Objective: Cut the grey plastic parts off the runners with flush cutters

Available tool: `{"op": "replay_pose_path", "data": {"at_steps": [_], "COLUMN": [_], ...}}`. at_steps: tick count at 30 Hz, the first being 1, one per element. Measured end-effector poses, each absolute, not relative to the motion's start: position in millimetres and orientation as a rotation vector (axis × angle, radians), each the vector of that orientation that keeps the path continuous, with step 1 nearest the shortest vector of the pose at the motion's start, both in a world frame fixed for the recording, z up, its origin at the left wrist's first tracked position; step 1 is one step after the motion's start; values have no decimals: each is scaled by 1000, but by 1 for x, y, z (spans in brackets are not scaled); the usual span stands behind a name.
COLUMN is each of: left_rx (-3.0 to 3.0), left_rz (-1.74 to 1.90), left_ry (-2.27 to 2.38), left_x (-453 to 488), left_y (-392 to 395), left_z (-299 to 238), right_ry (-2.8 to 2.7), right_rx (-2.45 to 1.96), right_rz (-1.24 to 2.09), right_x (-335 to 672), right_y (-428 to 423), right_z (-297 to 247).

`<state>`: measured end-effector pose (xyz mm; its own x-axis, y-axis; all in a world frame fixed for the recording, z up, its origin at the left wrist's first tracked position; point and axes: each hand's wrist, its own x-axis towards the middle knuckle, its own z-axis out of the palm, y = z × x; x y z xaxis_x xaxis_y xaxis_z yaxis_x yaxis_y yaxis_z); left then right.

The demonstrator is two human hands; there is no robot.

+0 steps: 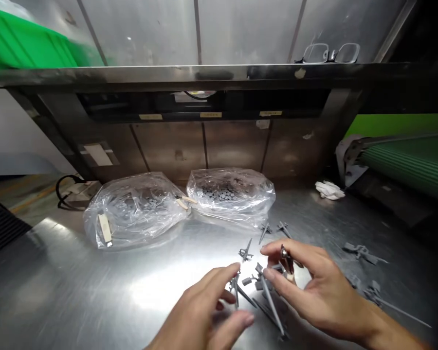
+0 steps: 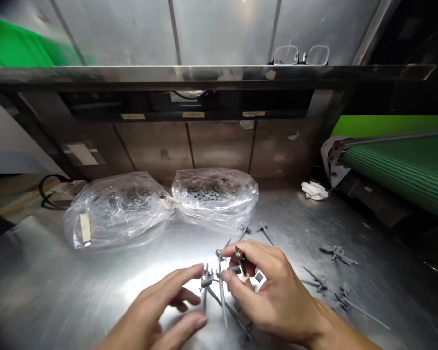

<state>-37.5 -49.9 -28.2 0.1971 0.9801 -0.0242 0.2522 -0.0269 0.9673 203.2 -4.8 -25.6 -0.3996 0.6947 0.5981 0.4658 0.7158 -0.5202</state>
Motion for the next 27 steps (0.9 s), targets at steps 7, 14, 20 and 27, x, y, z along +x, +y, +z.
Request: {"op": "replay_pose_path", "data": {"at_steps": [7,14,20,27], "left_rx": [1385,853,539,445], "left_rz": [861,945,1001,1004], "left_ry": [1187,1095,938,938], "left_x": [18,6,-2,-8], "left_y": [-20,-1,2,-1], "left_z": [-46,-68,-68,-70], "right_ry": [-2059,-2164,-2332,-2452], "right_rx": [-928,-1040,-1039,-1012], "right_rz": [434,349,151,281], "right_x": [231,249,242,221], "right_y": [9,16,3,4], "right_z": [-38,-51,-75,-70]}}
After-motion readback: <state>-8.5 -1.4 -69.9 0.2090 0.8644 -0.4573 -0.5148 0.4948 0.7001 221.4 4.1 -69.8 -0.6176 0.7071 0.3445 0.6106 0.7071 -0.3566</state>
